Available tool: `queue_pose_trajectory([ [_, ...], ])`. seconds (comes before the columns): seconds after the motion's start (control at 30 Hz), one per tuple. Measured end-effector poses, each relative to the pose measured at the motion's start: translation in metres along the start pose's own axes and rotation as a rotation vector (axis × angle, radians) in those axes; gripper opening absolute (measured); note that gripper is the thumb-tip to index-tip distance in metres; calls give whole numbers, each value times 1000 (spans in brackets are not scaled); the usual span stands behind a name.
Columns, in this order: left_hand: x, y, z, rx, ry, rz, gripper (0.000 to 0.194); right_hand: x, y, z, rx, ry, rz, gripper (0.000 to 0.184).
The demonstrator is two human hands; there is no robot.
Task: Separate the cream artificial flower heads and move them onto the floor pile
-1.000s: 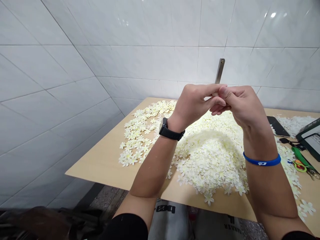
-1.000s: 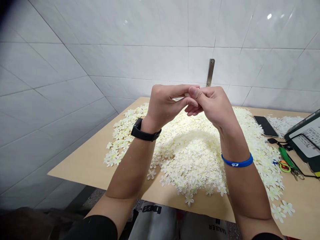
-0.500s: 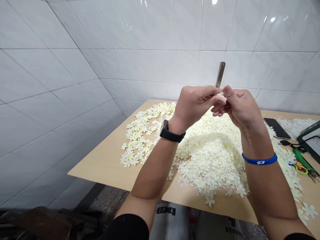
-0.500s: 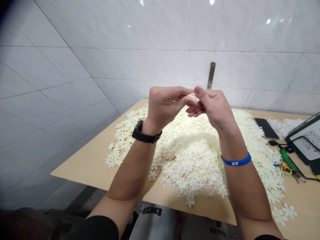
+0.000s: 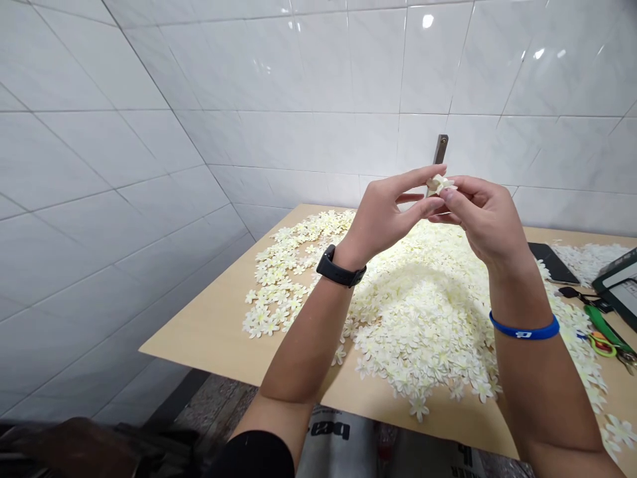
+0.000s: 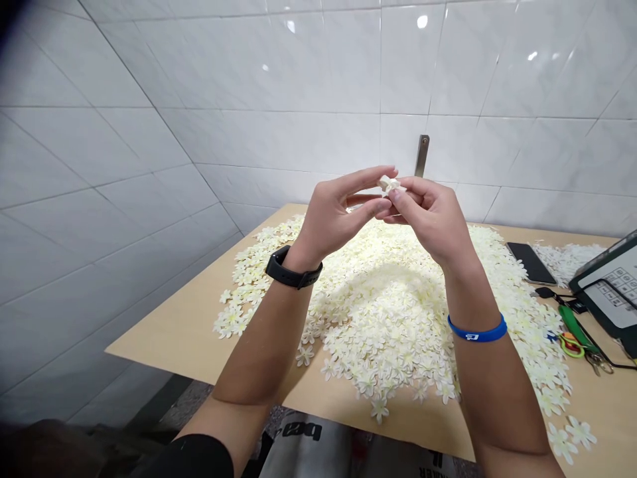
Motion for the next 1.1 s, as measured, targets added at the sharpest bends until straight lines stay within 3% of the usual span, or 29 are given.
queue_pose_trajectory([
  [0.13, -1, 0, -6, -78, 46, -24, 23, 6, -3, 1, 31, -47, -10, 38],
  [0.27, 3, 0, -12, -150, 48, -59, 29, 13, -5, 2, 18, -94, -36, 42],
  [0.37, 2, 1, -10, -115, 17, -64, 33, 19, -7, 2, -15, -178, -89, 42],
  [0.57, -11, -1, 8, 69, 11, -36, 45, 37, -16, -3, -162, -368, -238, 45],
  [0.67, -11, -2, 9, -28, -61, -34, 50, 42, -20, -6, -263, -363, -268, 48],
  [0.77, -1, -3, 10, -146, -129, -67, 53, 36, -17, 2, -248, -356, -254, 52],
  [1.0, 19, -9, 14, -234, -125, -162, 54, 9, -6, 5, -218, -204, -210, 54],
  [1.1, 25, -10, 20, -204, -124, -170, 54, 1, -4, 3, -227, -140, -209, 53],
])
Point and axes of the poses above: each hand's wrist, its own y-axis towards the middle knuckle, its own z-axis out of the palm, x = y × z, the point moved 10 cm from there along y, towards the middle knuckle, and after that the axes turned 7 degrees about -y, right-handed, at the moved point
